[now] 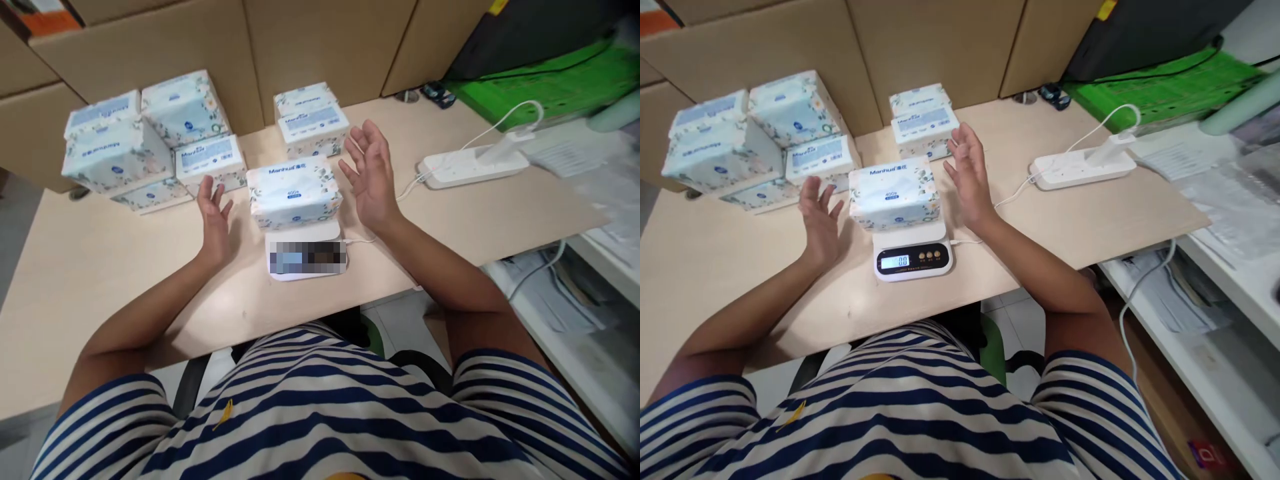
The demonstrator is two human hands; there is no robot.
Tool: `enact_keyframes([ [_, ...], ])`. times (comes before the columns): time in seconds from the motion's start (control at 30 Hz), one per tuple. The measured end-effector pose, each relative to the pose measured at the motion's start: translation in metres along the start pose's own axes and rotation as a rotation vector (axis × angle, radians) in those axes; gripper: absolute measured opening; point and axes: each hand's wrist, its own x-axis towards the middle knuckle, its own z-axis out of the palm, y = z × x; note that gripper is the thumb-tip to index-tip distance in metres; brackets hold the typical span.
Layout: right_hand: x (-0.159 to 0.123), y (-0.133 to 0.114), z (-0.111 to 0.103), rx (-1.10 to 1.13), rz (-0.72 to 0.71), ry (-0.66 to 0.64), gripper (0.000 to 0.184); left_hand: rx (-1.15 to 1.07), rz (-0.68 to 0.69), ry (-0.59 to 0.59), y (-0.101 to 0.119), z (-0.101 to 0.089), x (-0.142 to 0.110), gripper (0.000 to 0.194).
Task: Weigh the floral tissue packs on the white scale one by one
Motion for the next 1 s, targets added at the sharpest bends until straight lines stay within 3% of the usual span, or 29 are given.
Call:
enact_keyframes([
  [0.07, -0.005, 0.0, 0.001, 0.017, 0.011, -0.028, 0.07, -0.1, -0.104, -0.023, -0.007, 0.014, 0.0, 0.106],
  [0.2, -0.008, 0.003, 0.0, 0.03, -0.004, -0.073, 0.072, -0.202, -0.12, -0.04, -0.008, 0.025, 0.006, 0.117],
  [0.5, -0.007, 0.021, 0.002, 0.097, 0.033, -0.108, 0.076, -0.235, 0.059, -0.059, -0.012, 0.024, -0.004, 0.112],
  [0.67, -0.008, 0.027, 0.01, 0.13, 0.099, -0.052, 0.073, -0.225, 0.095, -0.077, -0.012, 0.025, -0.005, 0.116],
  [0.83, -0.005, 0.035, 0.011, 0.095, 0.032, -0.064, 0.08, -0.185, 0.158, -0.108, -0.013, 0.022, -0.007, 0.11],
  [0.93, -0.007, 0.023, 0.01, 0.199, 0.096, -0.106, 0.09, -0.18, 0.16, -0.101, -0.016, 0.024, -0.004, 0.107],
  [1.0, -0.013, -0.001, 0.01, 0.35, 0.195, -0.092, 0.094, -0.233, 0.193, -0.078, -0.017, 0.031, -0.001, 0.11],
])
